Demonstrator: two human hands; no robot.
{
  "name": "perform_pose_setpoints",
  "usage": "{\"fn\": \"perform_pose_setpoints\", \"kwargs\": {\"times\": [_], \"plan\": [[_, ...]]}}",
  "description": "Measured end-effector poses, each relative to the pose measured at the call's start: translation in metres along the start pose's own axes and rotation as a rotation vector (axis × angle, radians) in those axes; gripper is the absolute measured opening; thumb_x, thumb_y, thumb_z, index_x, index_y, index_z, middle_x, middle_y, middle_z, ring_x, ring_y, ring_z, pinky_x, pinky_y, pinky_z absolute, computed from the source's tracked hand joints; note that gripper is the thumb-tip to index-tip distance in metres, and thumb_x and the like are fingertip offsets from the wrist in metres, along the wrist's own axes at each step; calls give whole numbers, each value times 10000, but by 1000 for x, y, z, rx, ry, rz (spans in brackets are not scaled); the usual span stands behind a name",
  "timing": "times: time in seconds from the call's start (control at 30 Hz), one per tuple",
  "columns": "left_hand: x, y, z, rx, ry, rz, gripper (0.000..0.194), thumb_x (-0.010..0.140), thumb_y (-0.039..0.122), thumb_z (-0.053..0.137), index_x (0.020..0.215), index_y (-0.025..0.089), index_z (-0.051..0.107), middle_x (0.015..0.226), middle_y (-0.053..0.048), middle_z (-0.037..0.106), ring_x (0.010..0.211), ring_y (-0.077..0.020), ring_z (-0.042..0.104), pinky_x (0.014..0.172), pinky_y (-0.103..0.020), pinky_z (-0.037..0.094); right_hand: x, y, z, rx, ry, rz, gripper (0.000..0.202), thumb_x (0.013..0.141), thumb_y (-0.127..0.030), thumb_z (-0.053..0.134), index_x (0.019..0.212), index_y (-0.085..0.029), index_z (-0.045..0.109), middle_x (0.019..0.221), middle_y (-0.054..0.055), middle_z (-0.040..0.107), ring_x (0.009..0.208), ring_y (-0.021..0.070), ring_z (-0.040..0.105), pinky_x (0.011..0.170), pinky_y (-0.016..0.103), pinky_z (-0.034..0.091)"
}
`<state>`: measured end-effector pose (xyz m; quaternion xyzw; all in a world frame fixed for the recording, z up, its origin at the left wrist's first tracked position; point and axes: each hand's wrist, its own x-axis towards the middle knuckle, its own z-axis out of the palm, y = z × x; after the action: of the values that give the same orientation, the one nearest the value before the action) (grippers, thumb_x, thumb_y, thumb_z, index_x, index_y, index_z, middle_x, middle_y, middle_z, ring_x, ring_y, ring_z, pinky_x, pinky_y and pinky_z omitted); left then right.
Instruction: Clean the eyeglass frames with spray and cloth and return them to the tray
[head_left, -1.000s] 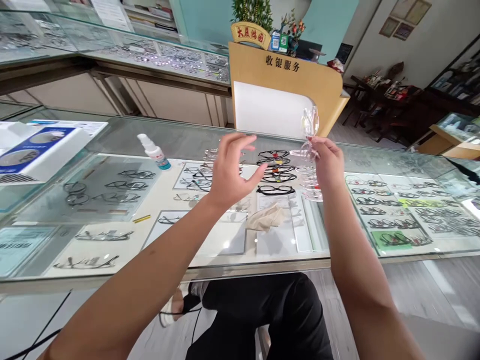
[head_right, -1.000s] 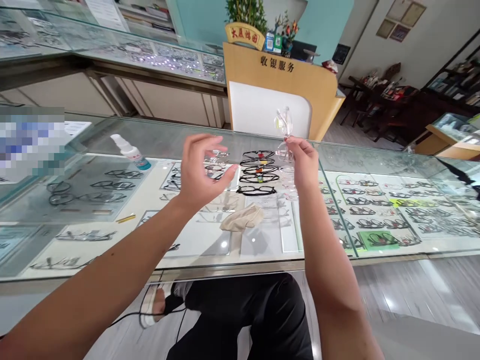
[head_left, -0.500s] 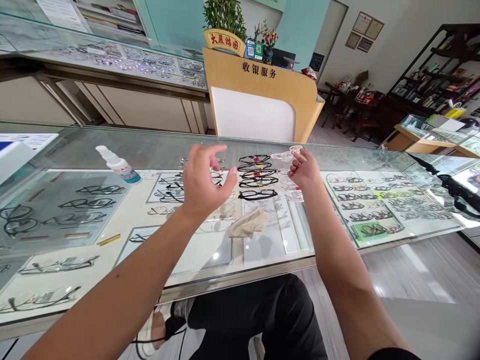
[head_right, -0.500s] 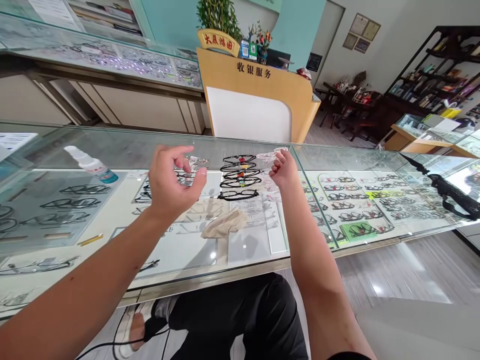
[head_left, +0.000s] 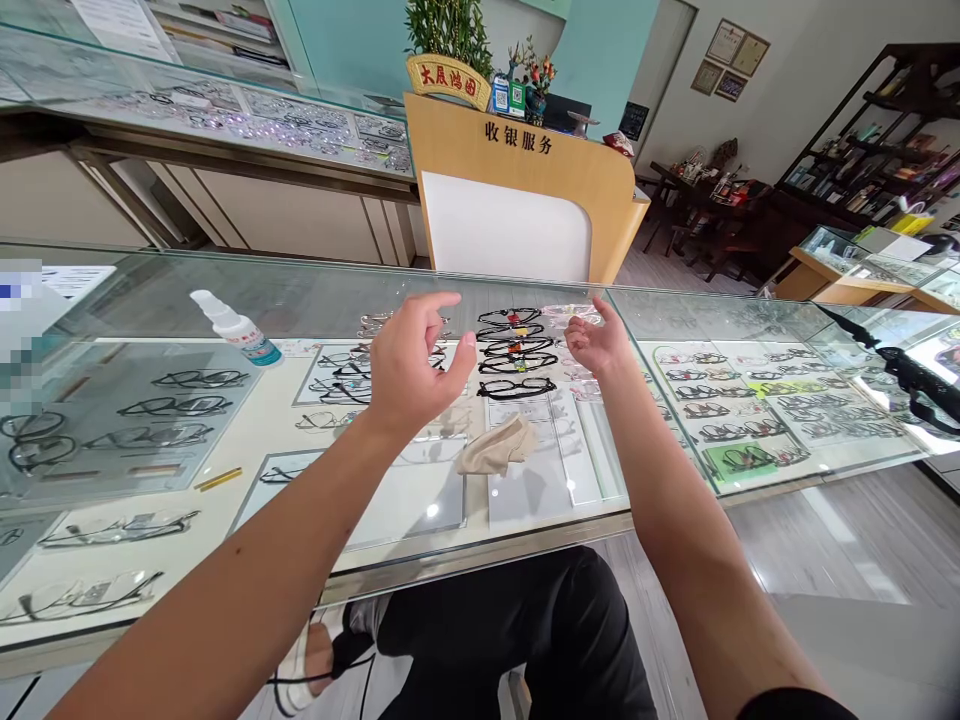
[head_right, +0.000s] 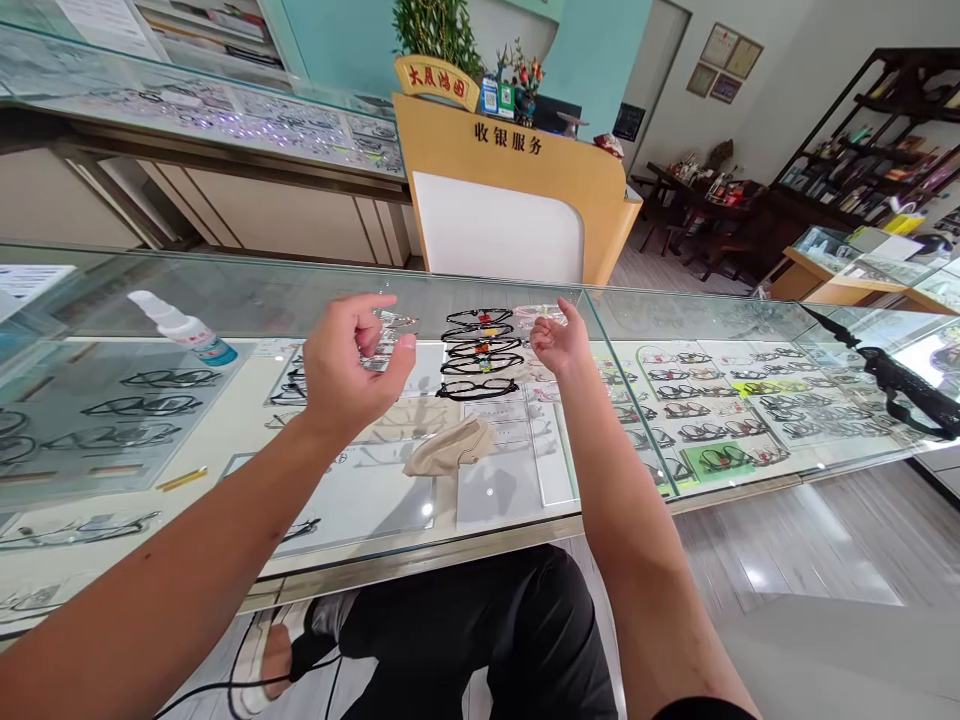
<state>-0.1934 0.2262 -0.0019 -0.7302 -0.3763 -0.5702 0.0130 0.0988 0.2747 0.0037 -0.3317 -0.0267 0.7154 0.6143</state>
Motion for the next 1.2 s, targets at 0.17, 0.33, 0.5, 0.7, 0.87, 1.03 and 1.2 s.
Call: {"fn": "perform_pose_setpoints", "kwargs": {"times": [0.17,0.33,0.5,0.7,0.87,1.03,1.2], "plan": [[0,1,0,-16,-21,-8,276,926,278,663,1197,227,653,652,76,393,562,-136,424,635,-290,416,1,0,0,-9,-3,5,319,1107,-498,534,898,-264,479,644,-40,500,443,89,359,311,187,277],[-3,0,1,-37,-59,-24,122,928,211,646,1048,237,645,568,106,327,498,-110,339,580,-259,357,1,-3,-1,-45,-4,-48,289,1088,-468,551,892,-263,495,646,-32,522,465,100,419,325,183,295],[-5,-4,3,-59,-53,0,157,851,103,609,923,243,598,554,109,304,492,-105,303,571,-249,343,1,-8,-2,-24,37,-245,163,1048,-393,589,985,-244,604,634,-52,533,471,98,454,415,200,463],[-7,-9,7,-55,-72,-25,137,839,108,601,889,235,590,560,98,332,494,-105,331,558,-247,319,-7,-15,-6,-2,38,-498,149,1017,-370,592,948,-248,643,640,-68,578,537,109,555,816,388,699],[-6,-15,6,-14,-98,-60,102,847,138,601,872,237,599,558,87,334,491,-115,335,546,-253,286,3,-13,2,-106,82,-591,188,1001,-387,568,878,-255,621,655,-73,597,581,110,589,897,415,655],[-4,-20,3,4,-71,-30,99,858,137,592,871,234,609,563,83,352,485,-112,334,550,-254,275,42,-16,29,-263,244,-587,165,974,-376,561,854,-264,578,680,-70,628,639,128,629,954,457,628],[-4,-21,3,12,-54,0,96,866,136,599,873,232,609,563,83,385,476,-106,332,552,-260,276,72,-24,49,-292,354,-600,158,955,-405,592,879,-269,564,711,-51,668,670,145,663,978,499,646]]}}
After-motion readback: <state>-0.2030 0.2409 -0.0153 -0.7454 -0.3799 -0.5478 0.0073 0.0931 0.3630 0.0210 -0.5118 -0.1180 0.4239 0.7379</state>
